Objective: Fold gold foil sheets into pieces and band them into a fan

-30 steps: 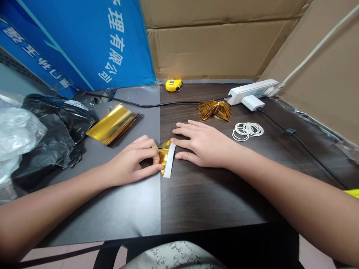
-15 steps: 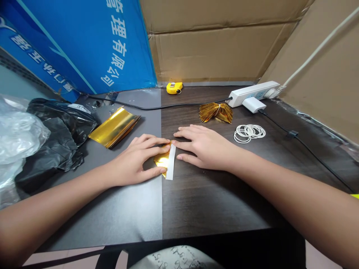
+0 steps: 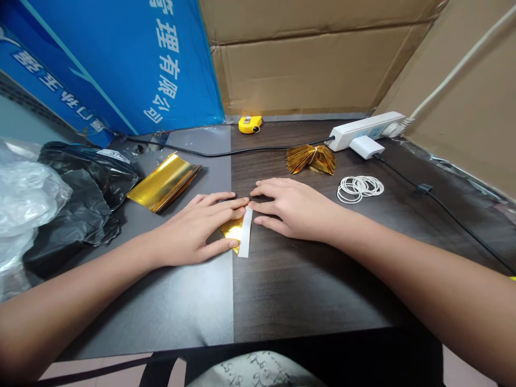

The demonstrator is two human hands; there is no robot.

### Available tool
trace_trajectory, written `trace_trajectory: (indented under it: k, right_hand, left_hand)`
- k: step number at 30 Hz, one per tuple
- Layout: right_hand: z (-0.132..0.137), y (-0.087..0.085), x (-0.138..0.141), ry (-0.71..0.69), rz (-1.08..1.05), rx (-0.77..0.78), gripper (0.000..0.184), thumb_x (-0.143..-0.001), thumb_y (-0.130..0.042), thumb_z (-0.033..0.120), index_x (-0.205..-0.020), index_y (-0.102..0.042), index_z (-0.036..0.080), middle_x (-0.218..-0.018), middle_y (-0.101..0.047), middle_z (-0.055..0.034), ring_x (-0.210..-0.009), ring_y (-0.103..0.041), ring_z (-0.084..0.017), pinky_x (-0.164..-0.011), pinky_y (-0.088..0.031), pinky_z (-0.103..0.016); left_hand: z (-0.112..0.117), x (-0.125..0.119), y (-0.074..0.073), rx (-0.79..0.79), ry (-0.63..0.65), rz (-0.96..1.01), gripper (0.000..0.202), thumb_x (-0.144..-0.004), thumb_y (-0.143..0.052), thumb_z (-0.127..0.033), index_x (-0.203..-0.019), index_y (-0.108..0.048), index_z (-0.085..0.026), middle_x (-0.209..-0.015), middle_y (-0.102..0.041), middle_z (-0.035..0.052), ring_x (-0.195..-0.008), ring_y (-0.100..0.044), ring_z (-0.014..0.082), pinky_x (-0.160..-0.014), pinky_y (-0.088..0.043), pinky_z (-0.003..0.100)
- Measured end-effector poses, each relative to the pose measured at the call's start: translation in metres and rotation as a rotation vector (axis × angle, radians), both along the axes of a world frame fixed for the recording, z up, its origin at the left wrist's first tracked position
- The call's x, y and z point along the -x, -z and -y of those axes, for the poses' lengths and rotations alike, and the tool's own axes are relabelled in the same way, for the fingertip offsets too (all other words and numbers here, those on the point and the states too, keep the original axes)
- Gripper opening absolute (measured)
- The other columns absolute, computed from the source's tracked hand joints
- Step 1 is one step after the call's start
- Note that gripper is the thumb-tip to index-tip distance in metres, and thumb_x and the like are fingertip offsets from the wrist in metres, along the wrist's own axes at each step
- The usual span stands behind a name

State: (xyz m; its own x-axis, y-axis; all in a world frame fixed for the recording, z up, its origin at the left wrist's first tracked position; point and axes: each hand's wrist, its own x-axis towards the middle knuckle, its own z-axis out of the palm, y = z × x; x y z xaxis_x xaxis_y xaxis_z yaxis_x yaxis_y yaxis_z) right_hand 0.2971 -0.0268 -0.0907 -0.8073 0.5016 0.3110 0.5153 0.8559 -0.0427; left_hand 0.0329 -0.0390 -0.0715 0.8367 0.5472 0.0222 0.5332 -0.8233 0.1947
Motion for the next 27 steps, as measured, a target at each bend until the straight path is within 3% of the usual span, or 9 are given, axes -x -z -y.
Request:
trace_trajectory:
  k: [8,15,17,21,24,27]
  right_hand:
    - [0.004,-0.009,0.002,-0.098,-0.023,-0.034,0.029,-0.1,-0.054,0.03,-0.114,-0.075,0.016,-0.119,-0.071,-0.0139,-0.119,-0.063,-0.031,-0.098,-0.053,-0.051]
    - [0.028,-0.018,0.012,-0.333,0.01,0.121,0.041,-0.098,-0.057,0.046,-0.12,-0.07,0.013,-0.112,-0.07,-0.013,-0.109,-0.062,-0.026,-0.092,-0.051,-0.042]
    - [0.037,-0.019,0.017,-0.361,0.017,0.102,0.046,-0.097,-0.056,0.053,-0.115,-0.071,0.013,-0.104,-0.07,-0.0123,-0.105,-0.061,-0.026,-0.091,-0.049,-0.042]
    - [0.06,-0.02,0.027,-0.448,0.02,0.095,0.05,-0.094,-0.055,0.061,-0.085,-0.071,0.014,-0.088,-0.065,-0.0074,-0.088,-0.057,-0.022,-0.086,-0.047,-0.038]
    - [0.079,-0.02,0.033,-0.478,-0.036,0.121,0.041,-0.095,-0.058,0.046,-0.067,-0.061,0.017,-0.076,-0.059,-0.004,-0.07,-0.049,-0.017,-0.067,-0.043,-0.034]
    - [0.096,-0.02,0.038,-0.459,-0.087,0.161,0.023,-0.083,-0.058,0.017,-0.06,-0.056,0.018,-0.065,-0.053,-0.0022,-0.062,-0.042,-0.017,-0.057,-0.037,-0.033]
  left_hand:
    - [0.0,-0.004,-0.002,-0.068,0.024,-0.029,0.049,-0.098,-0.048,-0.051,-0.133,-0.057,-0.018,-0.154,-0.05,0.009,-0.14,-0.044,0.0323,-0.103,-0.043,0.051]
    - [0.002,0.003,0.004,-0.057,0.071,0.041,0.048,-0.097,-0.048,-0.051,-0.131,-0.057,-0.018,-0.153,-0.05,0.0102,-0.141,-0.044,0.0333,-0.105,-0.041,0.051]
    - [0.007,0.005,0.003,-0.046,0.126,0.056,0.048,-0.096,-0.049,-0.05,-0.131,-0.057,-0.018,-0.152,-0.052,0.0103,-0.142,-0.042,0.0334,-0.107,-0.039,0.051]
    - [0.022,0.003,0.001,0.011,0.185,0.058,0.042,-0.094,-0.052,-0.048,-0.121,-0.06,-0.017,-0.148,-0.054,0.0106,-0.143,-0.041,0.0328,-0.107,-0.037,0.048]
    - [0.034,-0.001,0.0,0.057,0.231,0.086,0.042,-0.092,-0.053,-0.048,-0.119,-0.061,-0.017,-0.143,-0.058,0.0107,-0.141,-0.042,0.0326,-0.105,-0.038,0.046]
    - [0.043,-0.005,0.0,0.063,0.289,0.122,0.041,-0.092,-0.051,-0.045,-0.12,-0.061,-0.016,-0.14,-0.06,0.01,-0.137,-0.045,0.0321,-0.104,-0.038,0.046]
